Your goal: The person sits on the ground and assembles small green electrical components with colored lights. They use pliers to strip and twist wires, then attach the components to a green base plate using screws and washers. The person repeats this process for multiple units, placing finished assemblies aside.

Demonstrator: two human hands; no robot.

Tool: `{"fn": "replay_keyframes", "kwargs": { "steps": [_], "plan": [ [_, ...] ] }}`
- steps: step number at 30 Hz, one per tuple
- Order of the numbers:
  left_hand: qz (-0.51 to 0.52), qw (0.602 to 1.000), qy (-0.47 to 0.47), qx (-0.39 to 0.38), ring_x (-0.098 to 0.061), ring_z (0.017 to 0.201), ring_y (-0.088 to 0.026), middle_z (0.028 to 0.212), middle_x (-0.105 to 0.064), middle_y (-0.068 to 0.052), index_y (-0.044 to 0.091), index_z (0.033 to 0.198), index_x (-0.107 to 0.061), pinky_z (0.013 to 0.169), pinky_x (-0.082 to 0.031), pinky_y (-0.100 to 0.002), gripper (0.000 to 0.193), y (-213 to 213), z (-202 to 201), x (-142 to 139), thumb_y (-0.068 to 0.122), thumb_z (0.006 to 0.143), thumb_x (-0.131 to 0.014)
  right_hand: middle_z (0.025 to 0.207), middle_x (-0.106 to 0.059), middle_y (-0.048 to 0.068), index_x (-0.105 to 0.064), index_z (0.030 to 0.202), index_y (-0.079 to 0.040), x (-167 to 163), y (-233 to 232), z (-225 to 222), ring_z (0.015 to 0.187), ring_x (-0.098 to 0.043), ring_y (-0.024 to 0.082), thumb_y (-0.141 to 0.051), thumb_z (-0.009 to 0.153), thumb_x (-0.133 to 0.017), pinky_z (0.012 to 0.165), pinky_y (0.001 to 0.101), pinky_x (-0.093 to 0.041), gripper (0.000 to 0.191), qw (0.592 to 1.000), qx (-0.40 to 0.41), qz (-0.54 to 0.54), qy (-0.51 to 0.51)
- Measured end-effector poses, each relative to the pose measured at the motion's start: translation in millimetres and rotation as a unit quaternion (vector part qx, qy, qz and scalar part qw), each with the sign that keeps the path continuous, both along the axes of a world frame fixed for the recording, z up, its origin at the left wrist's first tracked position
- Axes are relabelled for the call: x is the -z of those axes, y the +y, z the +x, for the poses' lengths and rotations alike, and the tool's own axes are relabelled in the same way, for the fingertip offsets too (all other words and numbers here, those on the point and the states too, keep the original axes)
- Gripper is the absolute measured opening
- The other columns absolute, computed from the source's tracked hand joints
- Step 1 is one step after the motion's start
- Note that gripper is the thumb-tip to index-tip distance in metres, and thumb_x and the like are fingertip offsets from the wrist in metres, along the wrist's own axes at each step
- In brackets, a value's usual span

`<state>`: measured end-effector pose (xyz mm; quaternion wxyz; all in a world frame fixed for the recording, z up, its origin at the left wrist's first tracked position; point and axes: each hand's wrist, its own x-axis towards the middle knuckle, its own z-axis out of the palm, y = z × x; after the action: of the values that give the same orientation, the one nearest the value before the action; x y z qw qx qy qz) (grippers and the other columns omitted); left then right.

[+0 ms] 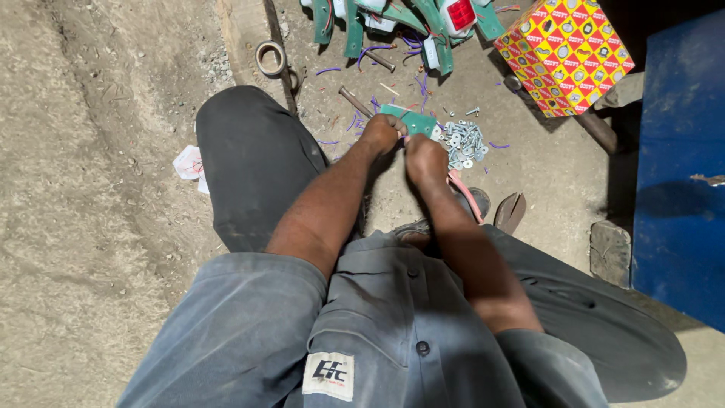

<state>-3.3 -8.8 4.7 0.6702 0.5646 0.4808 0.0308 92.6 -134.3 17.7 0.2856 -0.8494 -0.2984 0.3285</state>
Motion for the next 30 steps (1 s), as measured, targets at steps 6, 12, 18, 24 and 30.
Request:
{"fn": "replay_keyframes", "kwargs": {
  "steps": [6, 12, 18, 24, 30],
  "plan": [
    [0.014, 1.0, -0.004, -0.01, -0.071, 0.077, -0.018, 0.085, -0.078, -0.01, 0.005, 0.088, -0.08, 0.073, -0.057, -0.033, 0.01, -3.4, -4.3, 0.8, 0.001, 0.086, -0.07, 0.076, -0.066, 0.01, -0.068, 0.098, -0.001, 18.7, 8.8, 7.3, 0.063, -0.063, 0.023, -0.022, 0.1, -0.06, 0.057, 0.0376, -0.051, 0.022, 0.828, 0.262, 0.033, 0.495],
    [0.031, 0.999, 0.023, 0.002, -0.073, 0.08, -0.018, 0.087, -0.079, -0.009, 0.005, 0.088, -0.079, 0.077, -0.058, -0.032, 0.012, 1.8, -2.1, 3.3, -0.001, 0.085, -0.07, 0.088, -0.072, 0.017, -0.069, 0.113, 0.0, -39.3, -3.3, -2.2, 0.078, -0.071, 0.029, -0.02, 0.09, -0.067, 0.07, 0.0432, -0.056, 0.031, 0.984, -0.109, 0.139, -0.034],
    [-0.02, 1.0, 0.007, -0.007, -0.07, 0.078, -0.019, 0.086, -0.078, -0.011, 0.004, 0.088, -0.079, 0.073, -0.057, -0.033, 0.013, 1.3, -1.1, -5.4, -0.002, 0.086, -0.068, 0.086, -0.072, 0.02, -0.074, 0.101, -0.006, -41.9, 3.7, -8.2, 0.078, -0.068, 0.038, -0.028, 0.102, -0.068, 0.071, 0.0491, -0.054, 0.023, 0.979, -0.12, -0.015, -0.161],
    [-0.045, 0.997, 0.004, -0.064, -0.071, 0.081, -0.02, 0.089, -0.078, -0.012, 0.002, 0.094, -0.078, 0.073, -0.058, -0.033, 0.021, 1.9, -0.6, -9.7, -0.005, 0.089, -0.059, 0.074, -0.068, 0.008, -0.069, 0.098, -0.001, -21.0, 19.2, -0.7, 0.063, -0.067, 0.021, -0.024, 0.102, -0.059, 0.06, 0.0357, -0.059, 0.025, 0.775, 0.327, 0.01, 0.54],
    [-0.038, 0.998, 0.002, -0.047, -0.072, 0.084, -0.02, 0.094, -0.078, -0.012, 0.002, 0.1, -0.078, 0.077, -0.058, -0.031, 0.019, 5.5, -0.9, -1.4, -0.005, 0.087, -0.066, 0.082, -0.071, 0.004, -0.076, 0.113, 0.0, -29.3, 4.4, 5.5, 0.069, -0.06, 0.011, -0.017, 0.099, -0.068, 0.064, 0.028, -0.051, 0.023, 0.99, -0.023, 0.051, 0.128]
  ]
}}
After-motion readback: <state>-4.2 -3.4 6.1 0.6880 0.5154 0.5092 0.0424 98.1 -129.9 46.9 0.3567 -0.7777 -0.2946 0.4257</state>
